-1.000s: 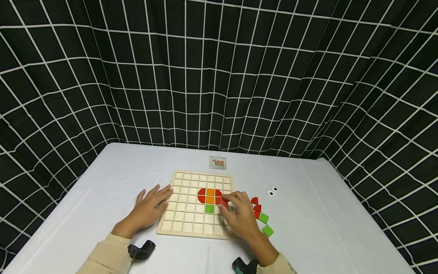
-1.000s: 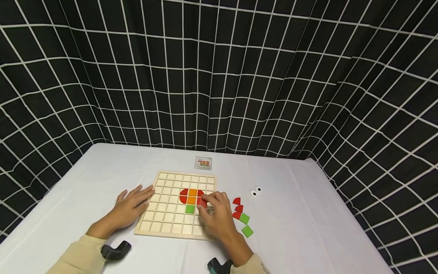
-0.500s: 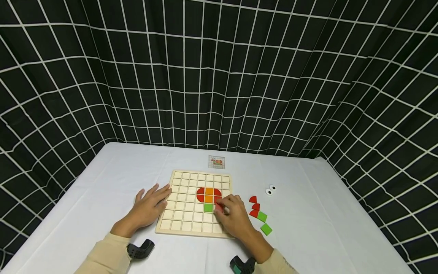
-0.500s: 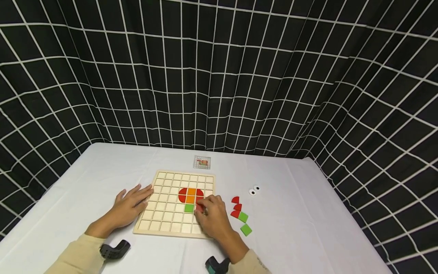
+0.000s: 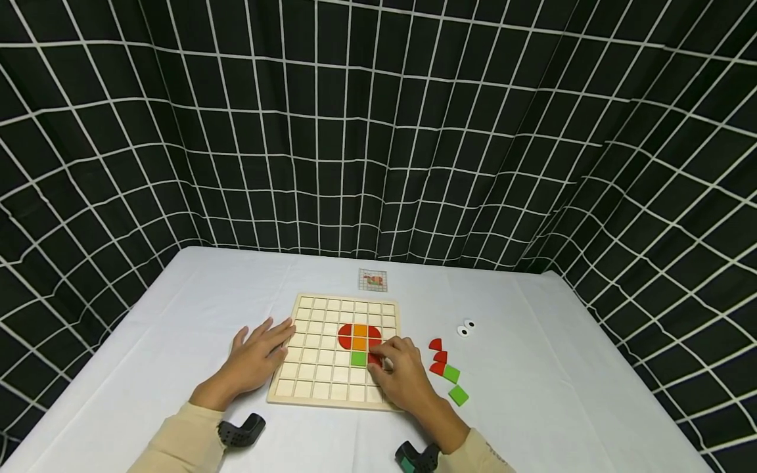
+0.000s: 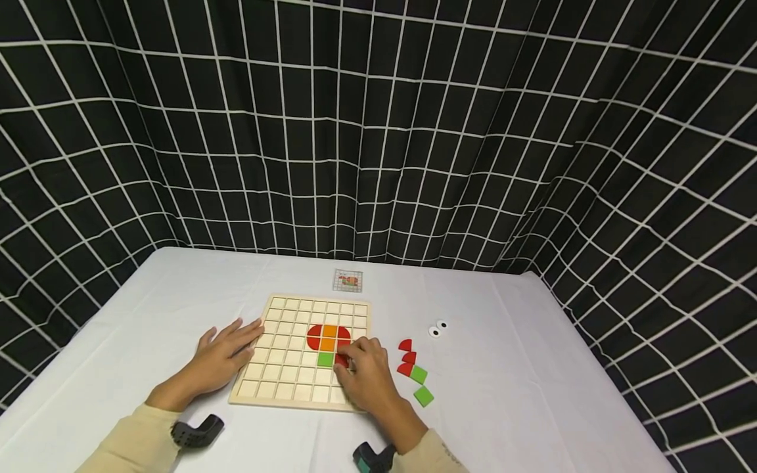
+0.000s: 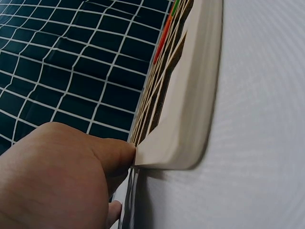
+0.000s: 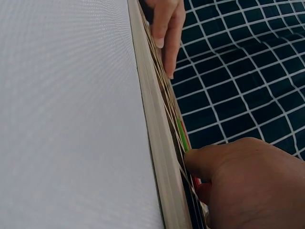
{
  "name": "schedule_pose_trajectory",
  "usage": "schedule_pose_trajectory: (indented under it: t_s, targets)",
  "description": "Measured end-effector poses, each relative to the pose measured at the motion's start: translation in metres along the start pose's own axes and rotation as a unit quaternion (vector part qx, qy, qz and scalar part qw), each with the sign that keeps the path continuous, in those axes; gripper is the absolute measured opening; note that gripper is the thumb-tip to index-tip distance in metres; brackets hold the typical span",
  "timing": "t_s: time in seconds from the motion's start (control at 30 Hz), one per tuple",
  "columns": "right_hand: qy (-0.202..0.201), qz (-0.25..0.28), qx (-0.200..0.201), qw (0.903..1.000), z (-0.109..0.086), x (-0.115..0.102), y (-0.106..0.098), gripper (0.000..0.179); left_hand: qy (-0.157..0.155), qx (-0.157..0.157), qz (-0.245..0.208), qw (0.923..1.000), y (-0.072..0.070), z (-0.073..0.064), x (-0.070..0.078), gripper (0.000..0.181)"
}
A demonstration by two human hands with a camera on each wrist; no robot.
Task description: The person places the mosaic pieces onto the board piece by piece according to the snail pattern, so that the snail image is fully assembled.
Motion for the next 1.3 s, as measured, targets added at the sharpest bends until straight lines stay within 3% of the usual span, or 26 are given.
schedule_pose_trajectory:
  t_s: [0.27, 0.57, 0.97, 1.3]
  targets:
    - [-0.024, 0.028, 0.035, 0.9987, -0.006, -0.01, -0.018, 0.022, 0.006, 0.003, -0.005, 1.0, 0.0, -0.001, -0.001, 0.042]
    - [-0.053, 0.015, 0.078, 0.9954, -0.025, -0.006, -0.051, 0.028, 0.008, 0.002, 0.004, 1.0, -0.003, 0.003, -0.001, 0.041]
    - [-0.022, -0.006, 0.072, 0.9972, -0.057, 0.026, -0.08, 0.037, -0.001, -0.004, 0.002, 1.0, -0.002, -0.001, -0.003, 0.041]
    - [0.026, -0.029, 0.073, 0.9966, -0.067, 0.054, -0.091, 0.043, -0.001, 0.001, 0.003, 1.0, 0.0, 0.0, -0.005, 0.041]
Point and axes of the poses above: each hand's wrist, its own z-axis towards the middle knuckle, its own y-axis out of the palm, x = y × z, the point moved 5 cm from there along z, towards the middle knuckle, and after that the axes turned 10 degrees about -x, right-handed, at the moved point
